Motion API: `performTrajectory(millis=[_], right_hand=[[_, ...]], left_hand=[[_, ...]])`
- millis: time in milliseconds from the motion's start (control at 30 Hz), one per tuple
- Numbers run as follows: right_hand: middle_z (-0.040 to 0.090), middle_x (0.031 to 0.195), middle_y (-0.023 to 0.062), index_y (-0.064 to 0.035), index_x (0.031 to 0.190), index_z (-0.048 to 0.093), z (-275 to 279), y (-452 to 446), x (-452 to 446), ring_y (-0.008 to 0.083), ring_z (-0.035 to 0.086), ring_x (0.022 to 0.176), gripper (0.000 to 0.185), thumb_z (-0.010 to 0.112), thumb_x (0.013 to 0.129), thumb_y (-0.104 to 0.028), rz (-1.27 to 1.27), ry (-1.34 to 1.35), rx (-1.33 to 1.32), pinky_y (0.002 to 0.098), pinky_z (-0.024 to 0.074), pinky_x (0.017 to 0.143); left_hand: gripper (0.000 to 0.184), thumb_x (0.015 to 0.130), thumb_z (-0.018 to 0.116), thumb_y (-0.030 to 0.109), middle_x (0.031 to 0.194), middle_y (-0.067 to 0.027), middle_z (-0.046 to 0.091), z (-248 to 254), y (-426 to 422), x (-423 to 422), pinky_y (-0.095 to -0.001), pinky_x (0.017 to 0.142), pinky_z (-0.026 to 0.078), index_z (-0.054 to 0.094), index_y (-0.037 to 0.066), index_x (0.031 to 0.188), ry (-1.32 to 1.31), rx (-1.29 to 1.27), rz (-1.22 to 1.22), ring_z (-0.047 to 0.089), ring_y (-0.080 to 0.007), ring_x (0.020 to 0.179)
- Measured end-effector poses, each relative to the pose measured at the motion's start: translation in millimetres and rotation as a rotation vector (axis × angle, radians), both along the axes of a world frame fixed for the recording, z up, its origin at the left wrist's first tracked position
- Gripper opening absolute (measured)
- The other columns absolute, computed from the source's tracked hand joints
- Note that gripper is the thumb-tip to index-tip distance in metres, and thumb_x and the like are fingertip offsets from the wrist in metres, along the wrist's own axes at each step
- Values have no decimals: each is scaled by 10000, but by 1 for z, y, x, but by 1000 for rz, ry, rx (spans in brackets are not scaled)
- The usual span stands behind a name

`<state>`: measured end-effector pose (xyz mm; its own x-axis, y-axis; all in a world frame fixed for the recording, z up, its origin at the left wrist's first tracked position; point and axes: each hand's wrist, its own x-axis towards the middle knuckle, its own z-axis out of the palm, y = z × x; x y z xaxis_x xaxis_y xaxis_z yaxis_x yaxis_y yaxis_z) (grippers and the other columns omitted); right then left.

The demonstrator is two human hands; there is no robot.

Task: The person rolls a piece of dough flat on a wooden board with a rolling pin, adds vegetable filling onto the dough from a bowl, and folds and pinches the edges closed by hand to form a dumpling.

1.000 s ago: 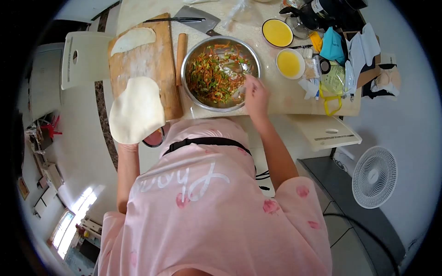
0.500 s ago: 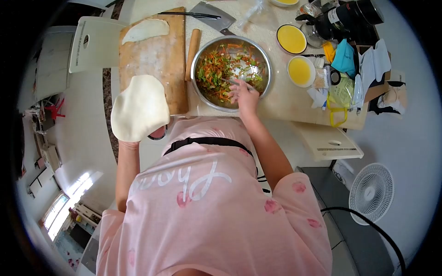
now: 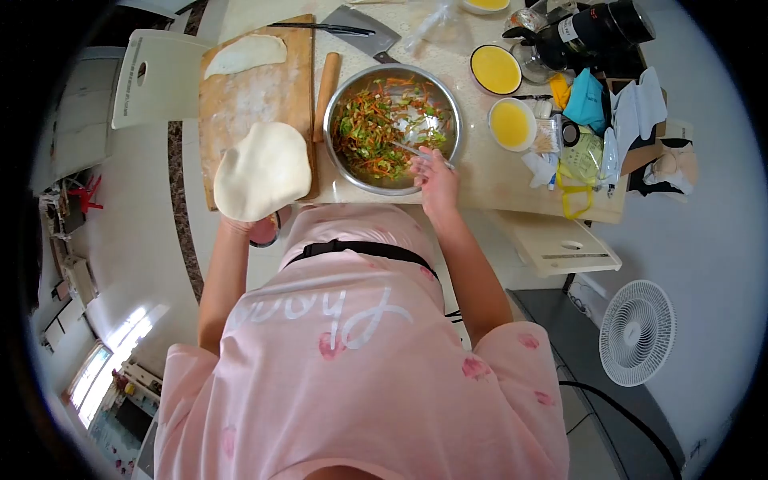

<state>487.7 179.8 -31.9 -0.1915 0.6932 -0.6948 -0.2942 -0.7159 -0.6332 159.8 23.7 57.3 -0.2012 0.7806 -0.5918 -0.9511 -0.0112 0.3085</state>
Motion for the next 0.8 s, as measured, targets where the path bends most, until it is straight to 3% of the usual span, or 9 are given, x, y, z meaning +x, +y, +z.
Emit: performTrajectory(millis=[100,400,500,600,700,800], right_hand=[[681,892,110,43,1208,587,20,3,6,149,614,688,388,504,1032,-293,-3,21,48,245,410,521],[676,907,114,47,1203,594,133,10,-13,148,644,675,362,493,1036,-258,94,-28,217,244,447,468],[673,951,126,45,1221,598,162,-14,-36,152,647,699,308,536,1006,-166,212,-171,497,260,496,493],[659,1009,136,35,1224,606,149,-30,-35,205,648,756,318,614,921,-62,624,-443,1234,299,533,579],[670,1073,154,16,1135,655,160,-34,-41,280,663,840,306,640,834,63,745,-645,1662,332,538,702],[642,1042,137,-1,1193,624,166,-32,-40,301,625,861,375,686,823,-14,810,-625,1717,378,520,727]], left_hand=[[659,975,441,566,1463,-152,484,-18,7,0,-607,1085,374,446,113,1454,-160,156,-58,473,-381,1324],[778,887,547,634,1442,-159,489,-42,78,49,-613,1067,388,418,116,1453,-220,414,-246,477,-390,1312],[821,860,582,642,1434,-161,482,-23,108,66,-606,1054,406,391,109,1454,-212,625,-308,484,-384,1301],[860,838,604,652,1427,-163,477,-6,118,73,-593,1055,412,375,96,1452,-310,641,-263,488,-377,1292],[796,895,497,659,1417,-164,488,-6,122,74,-591,1072,394,385,100,1450,-356,590,-249,494,-359,1290],[771,934,396,662,1413,-174,490,-6,120,72,-579,1076,392,393,85,1445,-406,545,-239,500,-352,1284]])
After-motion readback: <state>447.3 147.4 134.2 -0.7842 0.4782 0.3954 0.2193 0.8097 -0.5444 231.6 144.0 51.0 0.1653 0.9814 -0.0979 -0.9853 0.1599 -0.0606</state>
